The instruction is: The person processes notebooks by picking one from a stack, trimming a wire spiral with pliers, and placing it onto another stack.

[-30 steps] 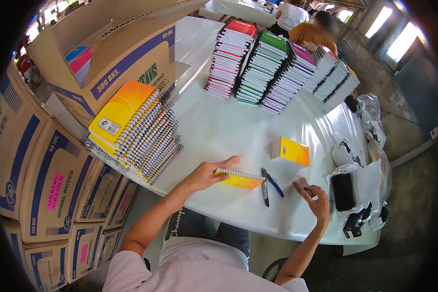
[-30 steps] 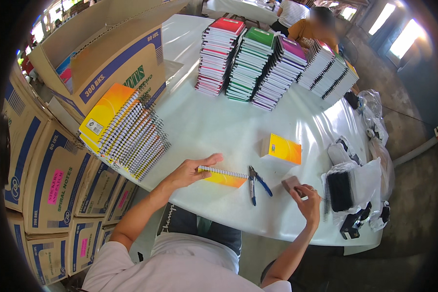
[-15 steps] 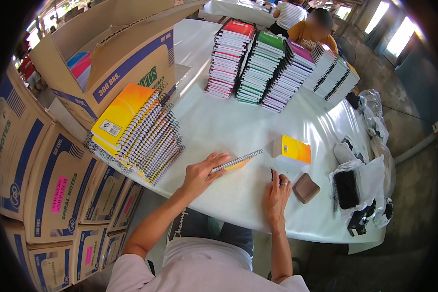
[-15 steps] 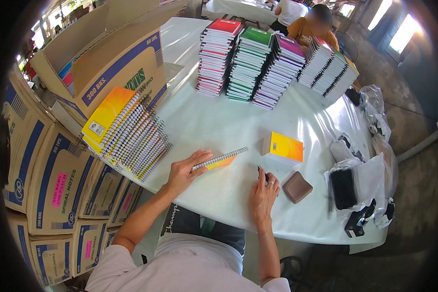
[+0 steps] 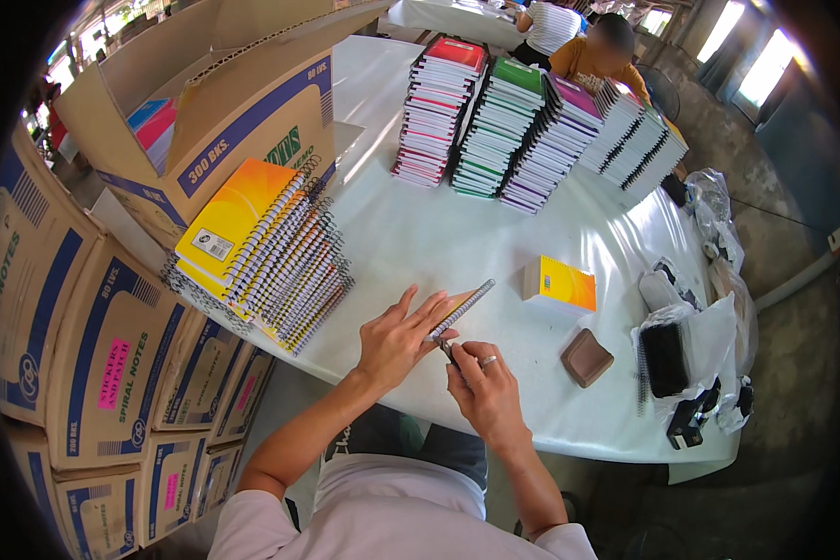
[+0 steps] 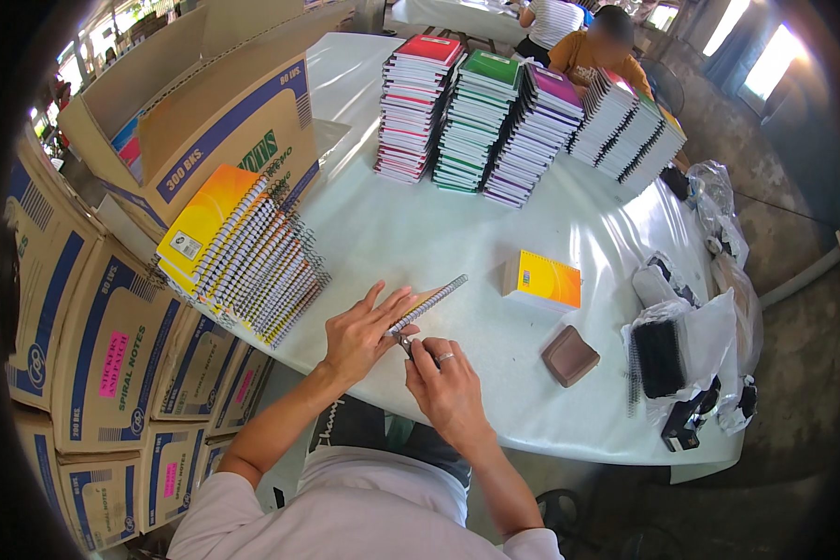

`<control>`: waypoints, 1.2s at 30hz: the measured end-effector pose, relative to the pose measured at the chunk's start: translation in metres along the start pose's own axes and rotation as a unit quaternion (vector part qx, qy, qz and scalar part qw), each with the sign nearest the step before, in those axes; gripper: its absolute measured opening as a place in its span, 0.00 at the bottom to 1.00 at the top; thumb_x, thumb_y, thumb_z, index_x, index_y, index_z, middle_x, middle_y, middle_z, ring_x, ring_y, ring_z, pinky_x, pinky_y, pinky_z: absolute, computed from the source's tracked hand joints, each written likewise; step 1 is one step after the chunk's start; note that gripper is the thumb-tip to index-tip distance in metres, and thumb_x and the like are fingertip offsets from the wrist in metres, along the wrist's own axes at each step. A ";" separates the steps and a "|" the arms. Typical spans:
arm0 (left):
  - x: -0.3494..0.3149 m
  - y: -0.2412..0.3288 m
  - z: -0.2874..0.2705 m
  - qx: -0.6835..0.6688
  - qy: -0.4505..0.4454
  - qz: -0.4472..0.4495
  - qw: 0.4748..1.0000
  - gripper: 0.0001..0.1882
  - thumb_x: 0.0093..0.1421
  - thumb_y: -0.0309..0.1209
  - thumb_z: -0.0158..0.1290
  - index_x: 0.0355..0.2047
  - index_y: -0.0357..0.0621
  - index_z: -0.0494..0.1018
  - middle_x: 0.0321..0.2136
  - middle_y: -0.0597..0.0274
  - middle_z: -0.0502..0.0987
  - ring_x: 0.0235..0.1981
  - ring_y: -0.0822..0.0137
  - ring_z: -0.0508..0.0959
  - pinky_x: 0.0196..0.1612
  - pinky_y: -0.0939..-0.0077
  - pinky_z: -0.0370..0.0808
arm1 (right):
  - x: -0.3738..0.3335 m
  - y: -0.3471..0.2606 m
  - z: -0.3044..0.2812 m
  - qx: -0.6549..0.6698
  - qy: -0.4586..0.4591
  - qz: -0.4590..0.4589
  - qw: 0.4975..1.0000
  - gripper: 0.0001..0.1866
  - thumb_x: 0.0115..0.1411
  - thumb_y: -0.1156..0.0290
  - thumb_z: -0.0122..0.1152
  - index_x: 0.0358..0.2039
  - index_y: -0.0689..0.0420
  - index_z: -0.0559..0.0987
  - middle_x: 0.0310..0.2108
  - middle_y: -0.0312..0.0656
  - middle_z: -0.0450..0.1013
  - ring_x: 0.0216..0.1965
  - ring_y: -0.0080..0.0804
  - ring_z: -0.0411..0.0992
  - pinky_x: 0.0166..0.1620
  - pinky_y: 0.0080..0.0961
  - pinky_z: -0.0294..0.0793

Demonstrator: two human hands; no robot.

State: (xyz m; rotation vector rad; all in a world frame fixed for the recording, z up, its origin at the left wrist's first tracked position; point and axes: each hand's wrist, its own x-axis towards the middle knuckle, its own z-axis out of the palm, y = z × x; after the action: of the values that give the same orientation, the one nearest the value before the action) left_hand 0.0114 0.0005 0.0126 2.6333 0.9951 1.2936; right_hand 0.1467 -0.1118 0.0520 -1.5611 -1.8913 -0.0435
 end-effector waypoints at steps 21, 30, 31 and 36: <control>0.080 -0.040 -0.200 -0.402 -0.005 0.038 0.915 0.32 0.51 0.41 0.62 0.55 0.41 0.74 0.56 0.54 0.75 0.64 0.56 0.67 0.68 0.62 0.58 | 0.094 -0.020 -0.002 0.624 0.020 0.110 0.774 0.28 0.54 0.70 0.72 0.55 0.58 0.74 0.58 0.45 0.66 0.41 0.35 0.73 0.41 0.31 0.74; 0.068 -0.055 -0.240 -0.169 0.208 -0.022 0.963 0.27 0.60 0.35 0.57 0.58 0.37 0.70 0.60 0.56 0.71 0.65 0.56 0.64 0.68 0.58 0.55 | 0.200 -0.080 -0.002 0.262 0.230 -0.216 0.912 0.20 0.47 0.89 0.58 0.43 0.64 0.80 0.40 0.44 0.77 0.39 0.38 0.74 0.42 0.27 0.74; 0.063 -0.049 -0.244 -0.179 0.225 -0.042 0.957 0.27 0.59 0.35 0.58 0.58 0.38 0.71 0.60 0.57 0.71 0.66 0.55 0.64 0.68 0.57 0.55 | 0.203 -0.081 0.004 0.240 0.176 -0.240 0.924 0.22 0.46 0.89 0.58 0.44 0.63 0.80 0.42 0.44 0.76 0.41 0.40 0.73 0.44 0.28 0.75; 0.028 -0.054 -0.244 0.106 0.060 -0.086 0.989 0.27 0.53 0.34 0.60 0.55 0.53 0.76 0.55 0.61 0.76 0.66 0.49 0.63 0.68 0.48 0.51 | 0.202 -0.088 0.043 0.228 -0.003 -0.310 0.923 0.18 0.53 0.89 0.57 0.45 0.60 0.79 0.47 0.44 0.76 0.50 0.41 0.74 0.50 0.32 0.75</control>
State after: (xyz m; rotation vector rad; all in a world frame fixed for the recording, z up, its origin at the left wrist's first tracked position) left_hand -0.1813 0.0026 0.1743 2.5667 1.4190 1.3901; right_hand 0.0381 0.0551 0.1555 -0.6247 -2.1357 0.1165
